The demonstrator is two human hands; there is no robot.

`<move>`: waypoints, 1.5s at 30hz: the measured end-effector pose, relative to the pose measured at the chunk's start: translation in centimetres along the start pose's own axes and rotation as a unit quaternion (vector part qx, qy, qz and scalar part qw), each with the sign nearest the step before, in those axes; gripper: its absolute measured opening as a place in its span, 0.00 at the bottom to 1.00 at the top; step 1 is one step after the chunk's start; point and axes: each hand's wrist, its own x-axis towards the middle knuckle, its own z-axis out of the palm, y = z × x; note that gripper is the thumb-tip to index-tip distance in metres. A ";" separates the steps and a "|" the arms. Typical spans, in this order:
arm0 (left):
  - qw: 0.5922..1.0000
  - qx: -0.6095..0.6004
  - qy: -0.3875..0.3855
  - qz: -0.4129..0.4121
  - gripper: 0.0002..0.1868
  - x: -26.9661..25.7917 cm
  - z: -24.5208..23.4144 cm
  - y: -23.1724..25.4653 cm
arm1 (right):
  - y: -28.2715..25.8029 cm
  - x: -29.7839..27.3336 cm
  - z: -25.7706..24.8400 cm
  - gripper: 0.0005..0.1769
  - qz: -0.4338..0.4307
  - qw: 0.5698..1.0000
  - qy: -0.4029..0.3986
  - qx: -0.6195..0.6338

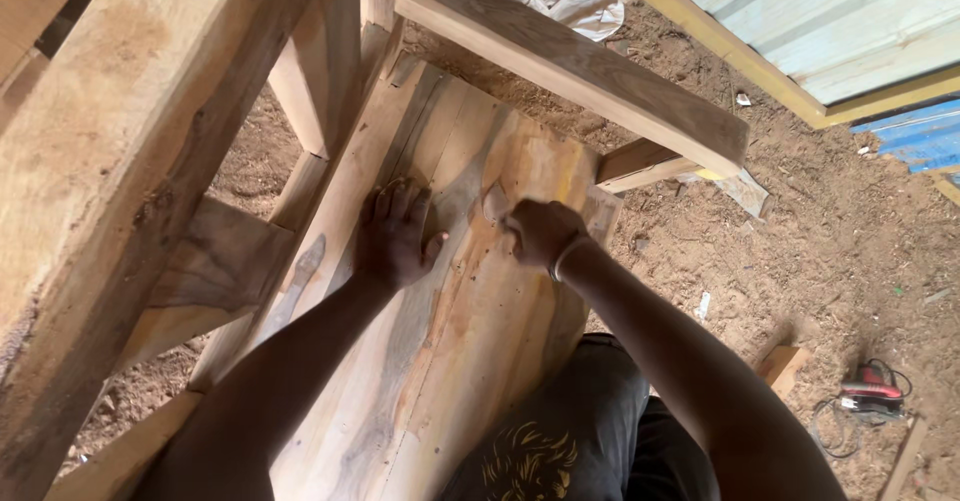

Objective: The person sands the surfaces and edges of a wooden bench using a sanding block.

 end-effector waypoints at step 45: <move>0.998 -0.039 -0.004 0.045 0.37 0.2 -0.6 0.3 | 5.4 10.1 3.7 0.32 -0.255 0.927 0.274 0.036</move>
